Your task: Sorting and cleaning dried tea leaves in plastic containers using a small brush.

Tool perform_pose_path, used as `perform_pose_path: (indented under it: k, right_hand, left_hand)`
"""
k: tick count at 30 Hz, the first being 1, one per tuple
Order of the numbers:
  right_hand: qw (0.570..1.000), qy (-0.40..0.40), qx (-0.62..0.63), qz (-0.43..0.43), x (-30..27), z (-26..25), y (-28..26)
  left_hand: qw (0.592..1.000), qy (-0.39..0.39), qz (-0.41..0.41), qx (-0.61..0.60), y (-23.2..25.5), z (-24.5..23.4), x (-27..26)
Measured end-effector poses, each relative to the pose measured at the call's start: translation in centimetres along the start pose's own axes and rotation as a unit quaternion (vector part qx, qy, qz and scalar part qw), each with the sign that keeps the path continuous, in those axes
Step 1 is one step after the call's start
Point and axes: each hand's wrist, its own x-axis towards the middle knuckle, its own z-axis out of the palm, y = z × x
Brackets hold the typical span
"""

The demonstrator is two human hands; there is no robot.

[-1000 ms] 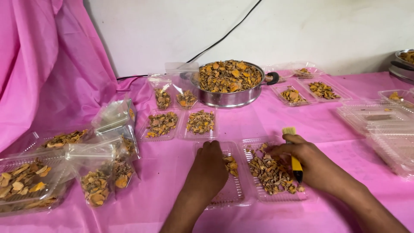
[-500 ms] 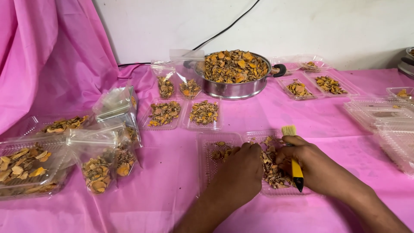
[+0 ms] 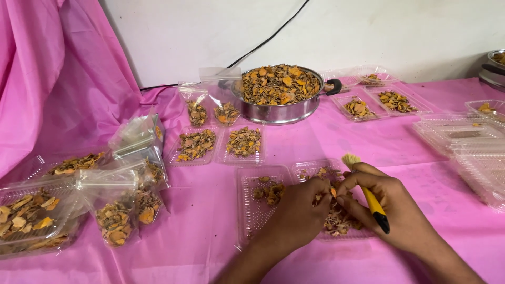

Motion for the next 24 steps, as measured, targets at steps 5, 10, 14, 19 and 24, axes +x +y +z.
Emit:
perform_pose_path:
  k: [5, 10, 14, 19, 24]
  right_hand:
    - [0.999, 0.03, 0.01, 0.02, -0.07, 0.43, 0.56]
    - [0.999, 0.025, 0.018, 0.016, -0.03, 0.57, 0.57]
    - [0.999, 0.034, 0.024, 0.022, -0.19, 0.79, 0.37]
    - [0.998, 0.032, 0.051, 0.034, -0.44, 0.95, -0.15]
    - [0.993, 0.02, 0.101, 0.058, -0.91, 0.88, -0.29]
  left_hand:
    - [0.998, -0.011, -0.013, -0.059, 0.31, -0.2, -0.08]
    - [0.999, 0.005, 0.019, -0.032, -0.31, 0.08, 0.17]
    - [0.999, -0.005, 0.012, -0.041, 0.16, -0.05, -0.05]
    - [0.999, -0.001, 0.001, -0.048, 0.58, -0.36, -0.36]
    - [0.997, -0.022, 0.024, -0.073, 0.42, -0.75, -0.69]
